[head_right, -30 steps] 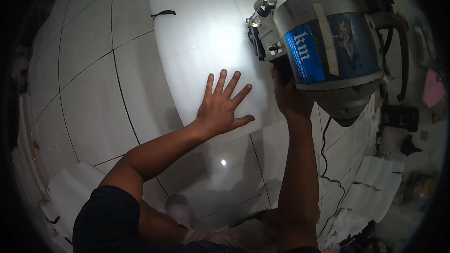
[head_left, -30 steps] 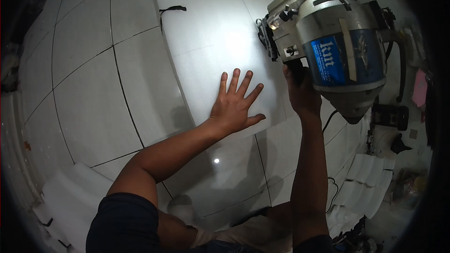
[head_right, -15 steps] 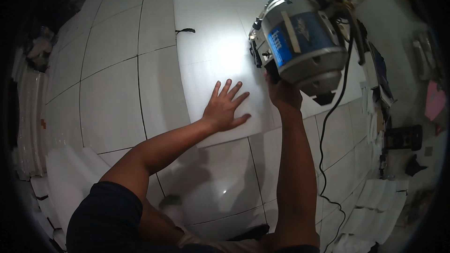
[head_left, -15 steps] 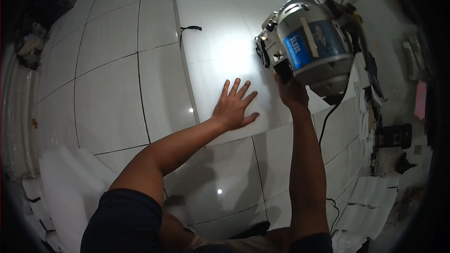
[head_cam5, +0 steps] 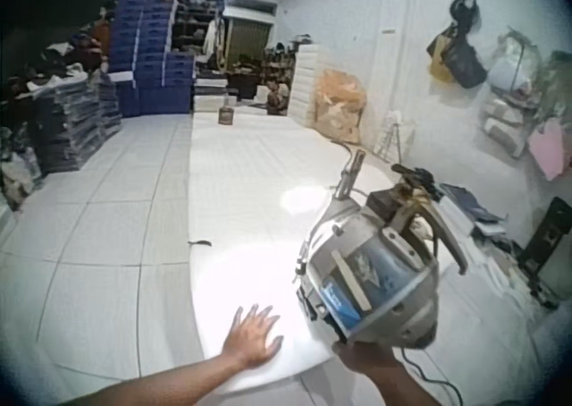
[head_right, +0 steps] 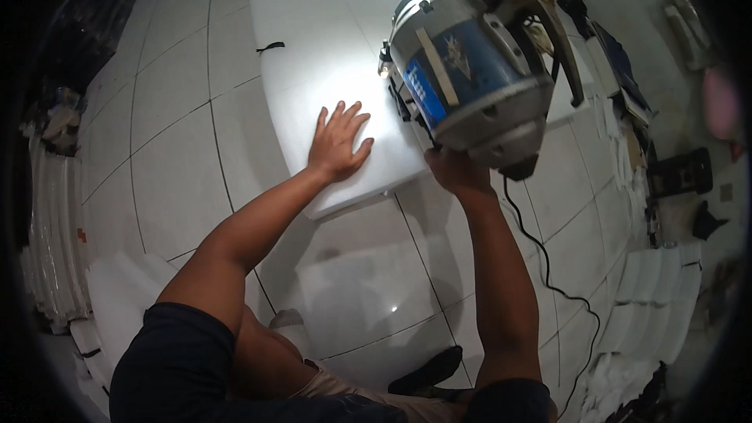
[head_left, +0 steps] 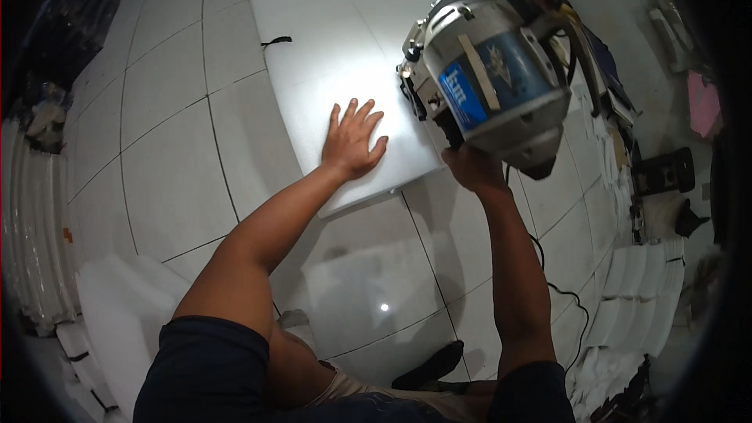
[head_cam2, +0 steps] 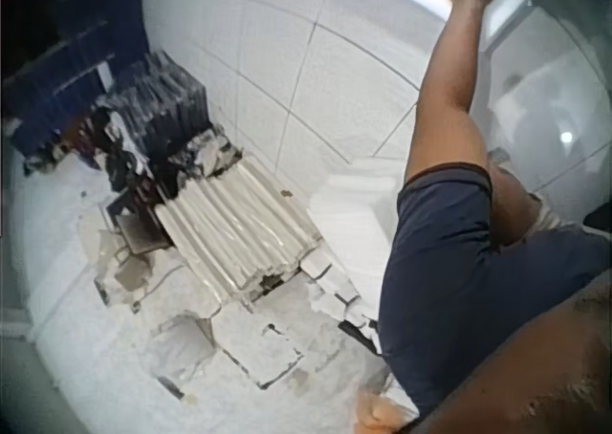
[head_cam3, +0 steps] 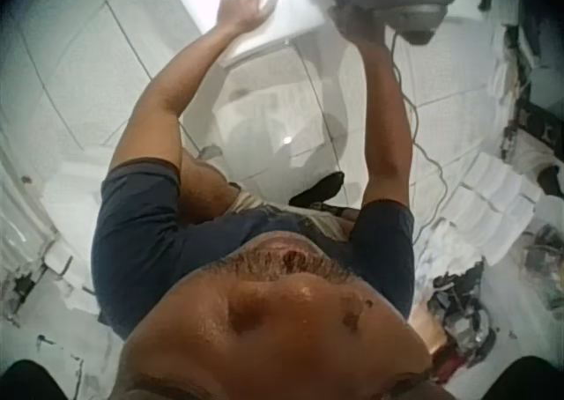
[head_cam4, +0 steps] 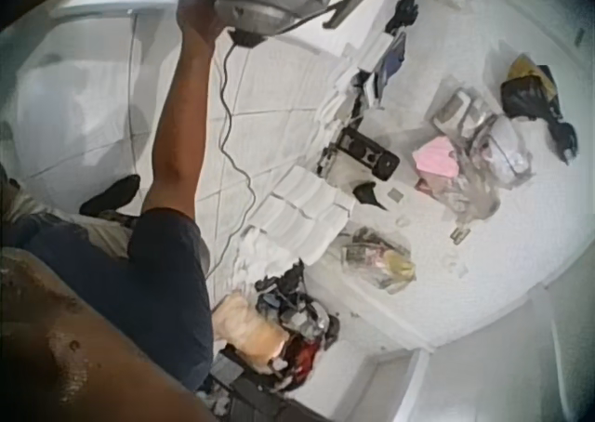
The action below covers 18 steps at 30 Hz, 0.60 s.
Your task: The person uses a vertical cutting machine to cut through a stack of white foam sheets. They guide the machine along the foam by hand, making several long cuts to separate strips from the larger sheets.
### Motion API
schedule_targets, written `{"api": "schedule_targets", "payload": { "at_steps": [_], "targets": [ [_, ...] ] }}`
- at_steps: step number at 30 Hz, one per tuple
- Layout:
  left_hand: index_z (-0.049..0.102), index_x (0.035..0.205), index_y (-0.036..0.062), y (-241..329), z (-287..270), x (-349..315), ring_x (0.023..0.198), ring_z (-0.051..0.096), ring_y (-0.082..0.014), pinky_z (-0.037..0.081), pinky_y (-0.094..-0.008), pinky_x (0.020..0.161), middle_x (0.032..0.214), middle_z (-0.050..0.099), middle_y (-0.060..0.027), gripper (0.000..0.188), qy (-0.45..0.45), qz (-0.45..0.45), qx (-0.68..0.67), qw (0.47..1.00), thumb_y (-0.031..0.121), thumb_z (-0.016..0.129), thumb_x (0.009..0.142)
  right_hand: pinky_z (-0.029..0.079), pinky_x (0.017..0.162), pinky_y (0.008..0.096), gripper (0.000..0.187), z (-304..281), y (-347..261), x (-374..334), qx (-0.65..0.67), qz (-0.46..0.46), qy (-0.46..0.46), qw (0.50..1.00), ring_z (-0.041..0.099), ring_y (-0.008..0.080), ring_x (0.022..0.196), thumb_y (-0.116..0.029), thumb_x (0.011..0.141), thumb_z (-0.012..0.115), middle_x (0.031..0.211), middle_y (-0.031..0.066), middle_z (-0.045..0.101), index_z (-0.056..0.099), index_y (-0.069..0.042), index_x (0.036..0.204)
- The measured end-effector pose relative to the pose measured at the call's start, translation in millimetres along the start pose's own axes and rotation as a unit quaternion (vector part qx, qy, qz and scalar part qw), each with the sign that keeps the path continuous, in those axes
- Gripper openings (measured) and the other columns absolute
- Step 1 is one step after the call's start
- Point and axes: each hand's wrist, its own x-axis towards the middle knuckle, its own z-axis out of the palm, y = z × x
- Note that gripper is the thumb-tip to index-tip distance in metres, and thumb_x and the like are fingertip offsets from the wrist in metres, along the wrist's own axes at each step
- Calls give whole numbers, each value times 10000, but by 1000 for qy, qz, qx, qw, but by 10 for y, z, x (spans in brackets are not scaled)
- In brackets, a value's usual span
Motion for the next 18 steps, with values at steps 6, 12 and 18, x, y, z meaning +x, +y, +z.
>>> {"api": "schedule_targets", "payload": {
  "at_steps": [6,12,18],
  "targets": [
    [542,1339,120,141,197,-145,1446,287,-360,111,-553,1198,1512,405,-131,498,1,-3,-27,1000,401,523,928,506,724,468,203,151,674,-992,-61,-250,222,941,628,327,708,-225,768,666,720,118,618,672,-41,855],
    [535,1343,85,38,224,-186,1438,289,-387,112,-580,1188,1502,410,-171,531,7,12,-13,1000,433,501,944,497,769,444,176,55,721,-1809,-12,2,73,997,627,305,804,-164,742,673,823,106,623,636,-59,878],
    [526,1352,83,107,316,-130,1436,295,-385,113,-567,1192,1502,414,-167,537,16,27,-2,999,436,503,949,492,857,471,278,170,1274,-2108,-99,-37,164,981,626,360,911,-262,795,676,920,147,647,653,-62,987]
  ]
}}
